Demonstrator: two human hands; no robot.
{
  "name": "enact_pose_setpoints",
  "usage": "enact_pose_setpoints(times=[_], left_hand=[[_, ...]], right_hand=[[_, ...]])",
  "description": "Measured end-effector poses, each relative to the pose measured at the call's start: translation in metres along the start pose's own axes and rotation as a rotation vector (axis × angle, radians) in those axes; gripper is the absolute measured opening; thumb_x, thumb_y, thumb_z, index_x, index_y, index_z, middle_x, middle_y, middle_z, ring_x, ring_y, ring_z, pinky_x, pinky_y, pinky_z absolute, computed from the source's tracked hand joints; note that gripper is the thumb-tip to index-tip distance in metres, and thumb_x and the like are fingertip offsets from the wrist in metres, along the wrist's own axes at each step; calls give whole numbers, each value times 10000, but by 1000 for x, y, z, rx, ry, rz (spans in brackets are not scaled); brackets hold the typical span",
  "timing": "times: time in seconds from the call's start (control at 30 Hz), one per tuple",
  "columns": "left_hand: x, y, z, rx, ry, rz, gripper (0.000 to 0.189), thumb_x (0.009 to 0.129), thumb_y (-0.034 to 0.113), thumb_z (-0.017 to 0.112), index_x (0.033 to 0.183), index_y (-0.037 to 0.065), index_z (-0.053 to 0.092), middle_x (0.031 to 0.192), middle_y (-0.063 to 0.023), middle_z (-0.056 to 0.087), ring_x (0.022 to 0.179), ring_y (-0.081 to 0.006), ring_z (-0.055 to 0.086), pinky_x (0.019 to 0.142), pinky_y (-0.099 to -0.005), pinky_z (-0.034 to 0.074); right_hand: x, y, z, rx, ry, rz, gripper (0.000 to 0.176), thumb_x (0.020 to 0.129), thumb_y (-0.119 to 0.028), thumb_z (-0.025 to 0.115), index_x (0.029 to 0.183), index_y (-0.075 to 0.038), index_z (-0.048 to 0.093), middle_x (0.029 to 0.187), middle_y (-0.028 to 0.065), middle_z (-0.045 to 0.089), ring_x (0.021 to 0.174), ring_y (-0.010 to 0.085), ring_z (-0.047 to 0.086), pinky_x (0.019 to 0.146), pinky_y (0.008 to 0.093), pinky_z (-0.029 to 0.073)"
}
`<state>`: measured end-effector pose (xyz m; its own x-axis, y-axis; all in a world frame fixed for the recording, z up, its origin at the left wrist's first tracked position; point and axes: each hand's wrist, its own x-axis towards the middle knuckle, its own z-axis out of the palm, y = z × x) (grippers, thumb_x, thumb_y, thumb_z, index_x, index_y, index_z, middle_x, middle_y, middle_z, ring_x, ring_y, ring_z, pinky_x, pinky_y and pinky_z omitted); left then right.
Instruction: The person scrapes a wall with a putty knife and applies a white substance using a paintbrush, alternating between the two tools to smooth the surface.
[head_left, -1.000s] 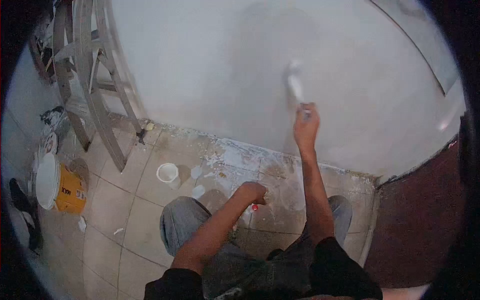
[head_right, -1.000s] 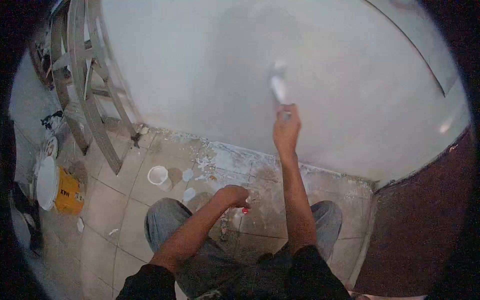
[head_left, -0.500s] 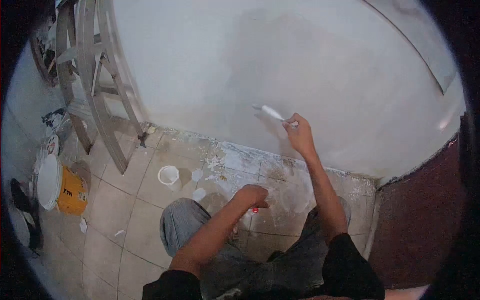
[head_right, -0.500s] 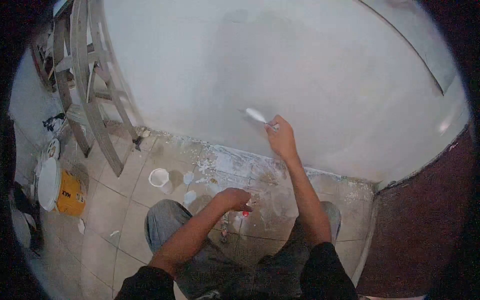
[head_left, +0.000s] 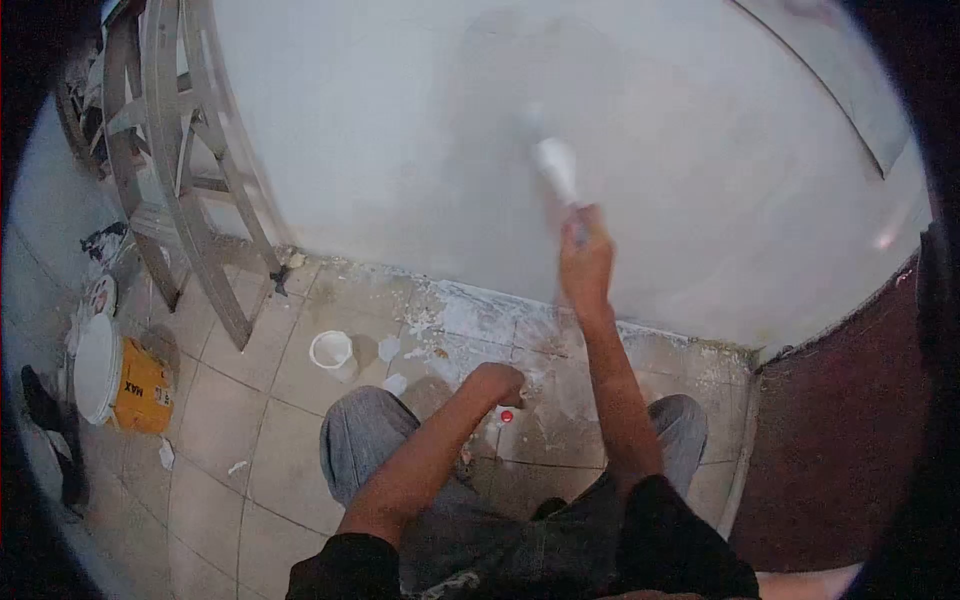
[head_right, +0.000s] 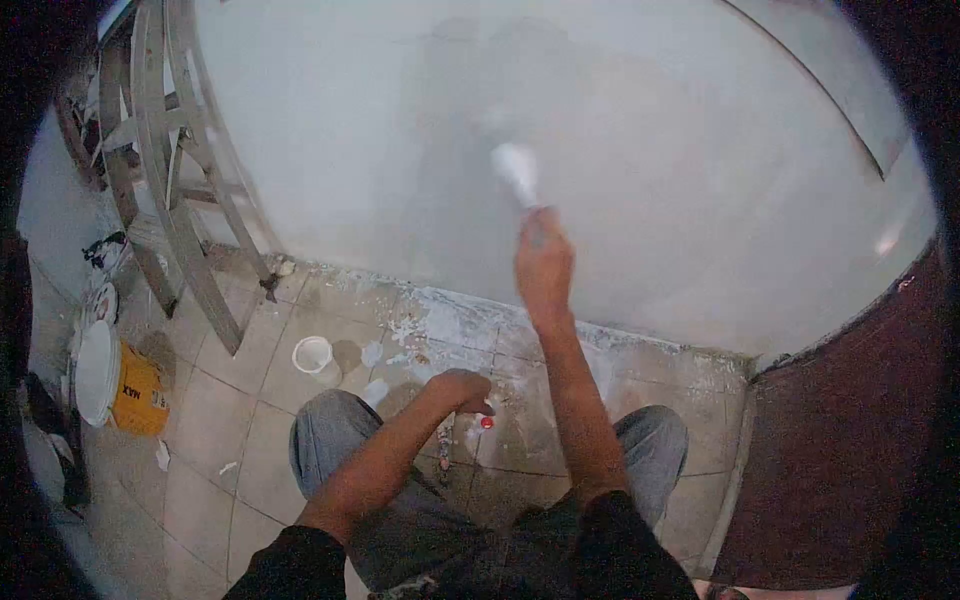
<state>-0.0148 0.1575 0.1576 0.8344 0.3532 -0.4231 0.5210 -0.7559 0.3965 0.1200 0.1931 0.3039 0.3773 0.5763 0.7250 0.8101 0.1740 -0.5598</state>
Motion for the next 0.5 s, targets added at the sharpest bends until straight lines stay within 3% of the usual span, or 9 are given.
enact_pose_setpoints(times=[0.1, 0.13, 0.27, 0.33, 0.43, 0.47, 0.5], left_hand=[[5, 4, -1, 1, 35, 16, 438, 690, 416, 674, 912, 39, 666, 921, -160, 654, 885, -320, 625, 772, -418, 496], [2, 4, 2, 8, 25, 18, 438, 690, 416, 674, 912, 39, 666, 921, -160, 654, 885, -320, 625, 772, -418, 496], [-2, 4, 4, 13, 48, 25, 419, 699, 402, 663, 909, 40, 667, 902, -154, 660, 875, -314, 630, 761, -417, 502], [1, 2, 6, 21, 29, -1, 415, 703, 397, 659, 912, 39, 666, 897, -154, 661, 871, -312, 632, 759, -418, 503], [6, 2, 4, 36, -35, 1, 409, 708, 391, 654, 920, 41, 665, 896, -158, 660, 863, -315, 632, 763, -417, 502], [3, 3, 3, 7, -10, 24, 413, 707, 389, 656, 920, 35, 664, 903, -161, 658, 866, -317, 631, 766, -417, 500], [2, 4, 2, -19, 12, 47, 416, 707, 387, 659, 920, 29, 663, 909, -164, 657, 869, -319, 630, 769, -417, 498]], right_hand=[[14, 47, 20, -131, -103, -67, 121, 842, -123, 534, 895, -14, 531, 839, 254, 600, 779, 441, 582, 661, 495, 452], [5, 47, 18, -154, -295, 47, 129, 842, -108, 543, 919, -11, 509, 813, 241, 597, 733, 434, 584, 645, 455, 464], [17, 47, -9, -48, -296, -122, 140, 853, -117, 548, 932, -13, 495, 764, 206, 585, 652, 354, 595, 608, 404, 465], [27, 24, -26, 64, -73, 18, 123, 867, -123, 536, 923, -19, 502, 728, 163, 564, 625, 255, 581, 592, 369, 456], [29, 21, -12, 78, 83, 155, 146, 879, -151, 532, 921, -14, 507, 723, 144, 565, 642, 200, 570, 596, 362, 453], [25, 38, 5, -33, -34, 114, 174, 871, -169, 540, 931, -9, 507, 772, 162, 596, 670, 255, 602, 613, 365, 463], [17, 63, 23, -41, -211, -39, 162, 860, -159, 557, 897, -9, 511, 779, 149, 594, 701, 245, 582, 653, 356, 453]])
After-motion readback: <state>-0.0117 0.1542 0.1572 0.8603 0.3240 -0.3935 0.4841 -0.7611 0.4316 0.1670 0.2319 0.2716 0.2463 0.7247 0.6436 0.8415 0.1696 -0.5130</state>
